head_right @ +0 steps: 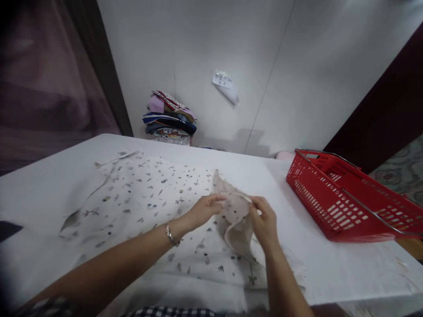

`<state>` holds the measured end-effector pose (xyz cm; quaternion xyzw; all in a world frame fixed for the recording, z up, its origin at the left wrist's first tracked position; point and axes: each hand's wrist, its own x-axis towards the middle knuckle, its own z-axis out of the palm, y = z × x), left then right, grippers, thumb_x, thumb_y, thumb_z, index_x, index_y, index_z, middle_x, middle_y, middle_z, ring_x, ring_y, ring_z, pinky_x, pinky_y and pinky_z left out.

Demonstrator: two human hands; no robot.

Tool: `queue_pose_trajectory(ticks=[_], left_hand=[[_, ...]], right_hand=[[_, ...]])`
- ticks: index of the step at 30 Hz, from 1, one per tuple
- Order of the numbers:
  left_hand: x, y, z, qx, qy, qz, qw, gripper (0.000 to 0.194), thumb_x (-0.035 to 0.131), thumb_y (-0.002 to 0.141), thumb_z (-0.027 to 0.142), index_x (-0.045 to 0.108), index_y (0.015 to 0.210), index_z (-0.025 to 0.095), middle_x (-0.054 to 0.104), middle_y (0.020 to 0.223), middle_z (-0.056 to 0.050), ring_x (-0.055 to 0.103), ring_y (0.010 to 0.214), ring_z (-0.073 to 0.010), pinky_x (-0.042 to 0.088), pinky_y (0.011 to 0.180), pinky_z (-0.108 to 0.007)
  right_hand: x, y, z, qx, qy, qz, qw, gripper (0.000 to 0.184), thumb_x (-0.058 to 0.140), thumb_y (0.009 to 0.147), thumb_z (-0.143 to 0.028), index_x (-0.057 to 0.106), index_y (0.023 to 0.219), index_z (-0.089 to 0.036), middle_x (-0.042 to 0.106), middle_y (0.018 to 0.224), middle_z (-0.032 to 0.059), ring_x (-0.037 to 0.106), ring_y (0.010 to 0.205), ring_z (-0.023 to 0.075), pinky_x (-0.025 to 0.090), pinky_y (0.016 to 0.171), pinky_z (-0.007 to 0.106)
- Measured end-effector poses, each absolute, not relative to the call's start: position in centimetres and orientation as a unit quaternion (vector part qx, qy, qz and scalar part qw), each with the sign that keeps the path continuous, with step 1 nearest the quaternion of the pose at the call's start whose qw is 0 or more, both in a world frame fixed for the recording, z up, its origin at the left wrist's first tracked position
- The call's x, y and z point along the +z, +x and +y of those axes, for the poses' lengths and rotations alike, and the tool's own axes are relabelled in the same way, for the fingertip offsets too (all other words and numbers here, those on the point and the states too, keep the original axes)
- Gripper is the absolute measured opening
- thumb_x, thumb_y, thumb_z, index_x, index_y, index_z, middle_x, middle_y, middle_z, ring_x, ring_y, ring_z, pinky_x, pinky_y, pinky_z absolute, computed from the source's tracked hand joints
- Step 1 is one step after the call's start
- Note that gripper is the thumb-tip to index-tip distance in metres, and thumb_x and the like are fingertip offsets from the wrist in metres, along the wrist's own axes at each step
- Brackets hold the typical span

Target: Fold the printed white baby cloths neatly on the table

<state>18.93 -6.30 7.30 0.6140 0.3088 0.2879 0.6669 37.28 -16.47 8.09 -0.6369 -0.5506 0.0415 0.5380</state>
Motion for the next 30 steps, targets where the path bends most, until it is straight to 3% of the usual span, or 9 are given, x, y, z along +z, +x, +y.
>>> queue_pose_trajectory(ticks=[2, 4, 6, 8, 11, 16, 20, 25, 30], left_hand=[[6.3, 19.3, -3.4, 0.269, 0.664, 0.369, 0.592, 0.03, 0.064, 0.072, 0.028, 0.071, 0.1, 0.019, 0.07, 0.074, -0.008, 0.064, 0.065, -0.0213, 0.05, 0.064, -0.032], [5.4, 19.7, -0.2, 0.249, 0.703, 0.409, 0.526, 0.03, 0.058, 0.076, 0.027, 0.071, 0.101, 0.018, 0.068, 0.067, -0.007, 0.062, 0.06, -0.0207, 0.05, 0.063, -0.032], [4.7, 20.2, 3.2, 0.223, 0.753, 0.428, 0.447, 0.032, 0.053, 0.079, 0.022, 0.068, 0.107, 0.018, 0.071, 0.079, -0.008, 0.065, 0.072, -0.0207, 0.051, 0.071, -0.03], [3.9, 21.2, 6.4, 0.185, 0.811, 0.429, 0.352, 0.037, 0.049, 0.081, 0.018, 0.064, 0.115, 0.018, 0.071, 0.103, -0.009, 0.065, 0.093, -0.0207, 0.049, 0.085, -0.03], [2.7, 23.2, 10.5, 0.152, 0.87, 0.396, 0.252, 0.044, 0.045, 0.081, 0.01, 0.059, 0.122, 0.018, 0.057, 0.132, -0.008, 0.05, 0.122, -0.0215, 0.039, 0.103, -0.032], [0.5, 26.4, 14.5, 0.121, 0.925, 0.326, 0.152, 0.055, 0.042, 0.078, 0.003, 0.052, 0.129, 0.018, 0.053, 0.136, -0.008, 0.044, 0.127, -0.0213, 0.035, 0.106, -0.035], [-0.1, 27.6, 16.0, 0.102, 0.943, 0.307, 0.077, 0.044, 0.045, 0.082, 0.013, 0.054, 0.125, 0.02, 0.057, 0.125, -0.011, 0.047, 0.12, -0.0259, 0.038, 0.099, -0.041], [0.6, 28.6, 16.8, 0.097, 0.953, 0.282, 0.058, 0.023, 0.055, 0.08, 0.025, 0.062, 0.102, 0.02, 0.06, 0.109, -0.009, 0.051, 0.11, -0.0262, 0.038, 0.095, -0.041], [1.8, 28.5, 17.1, 0.14, 0.944, 0.271, 0.123, 0.009, 0.057, 0.077, 0.024, 0.056, 0.083, 0.019, 0.061, 0.1, -0.006, 0.055, 0.097, -0.0224, 0.043, 0.084, -0.034]], right_hand=[[9.5, 40.7, -15.7, 0.095, -0.648, -0.483, 0.581, 0.021, 0.06, 0.078, -0.033, 0.068, 0.09, -0.019, 0.067, 0.084, 0.0051, 0.059, 0.077, 0.0187, 0.048, 0.07, 0.03], [10.7, 44.2, -14.6, 0.137, -0.644, -0.423, 0.623, 0.023, 0.066, 0.071, -0.035, 0.068, 0.087, -0.019, 0.066, 0.077, 0.0032, 0.058, 0.069, 0.0162, 0.046, 0.064, 0.028], [11.7, 47.4, -13.5, 0.164, -0.645, -0.375, 0.646, 0.023, 0.071, 0.063, -0.033, 0.067, 0.082, -0.019, 0.064, 0.069, -0.0002, 0.054, 0.061, 0.0132, 0.044, 0.057, 0.025], [12.7, 50.1, -12.5, 0.186, -0.655, -0.341, 0.648, 0.025, 0.074, 0.058, -0.031, 0.066, 0.079, -0.02, 0.061, 0.063, -0.0026, 0.051, 0.055, 0.0113, 0.041, 0.052, 0.023], [13.7, 53.0, -11.1, 0.195, -0.674, -0.32, 0.637, 0.025, 0.075, 0.056, -0.03, 0.064, 0.077, -0.02, 0.059, 0.06, -0.003, 0.049, 0.051, 0.0106, 0.04, 0.048, 0.022], [14.2, 56.5, -9.2, 0.163, -0.682, -0.328, 0.633, 0.027, 0.072, 0.056, -0.026, 0.067, 0.081, -0.018, 0.063, 0.064, -0.001, 0.053, 0.055, 0.0113, 0.042, 0.05, 0.021], [13.9, 58.7, -7.9, 0.169, -0.681, -0.333, 0.63, 0.029, 0.069, 0.059, -0.023, 0.069, 0.087, -0.018, 0.066, 0.075, 0.0002, 0.059, 0.065, 0.0116, 0.047, 0.057, 0.019], [12.9, 60.6, -6.3, 0.159, -0.684, -0.331, 0.631, 0.028, 0.065, 0.061, -0.02, 0.07, 0.088, -0.019, 0.067, 0.074, -0.0003, 0.058, 0.061, 0.0101, 0.047, 0.054, 0.019], [10.9, 62.4, -5.1, 0.14, -0.669, -0.322, 0.656, 0.026, 0.066, 0.059, -0.022, 0.07, 0.085, -0.02, 0.067, 0.071, -0.001, 0.058, 0.059, 0.0114, 0.048, 0.054, 0.021]])
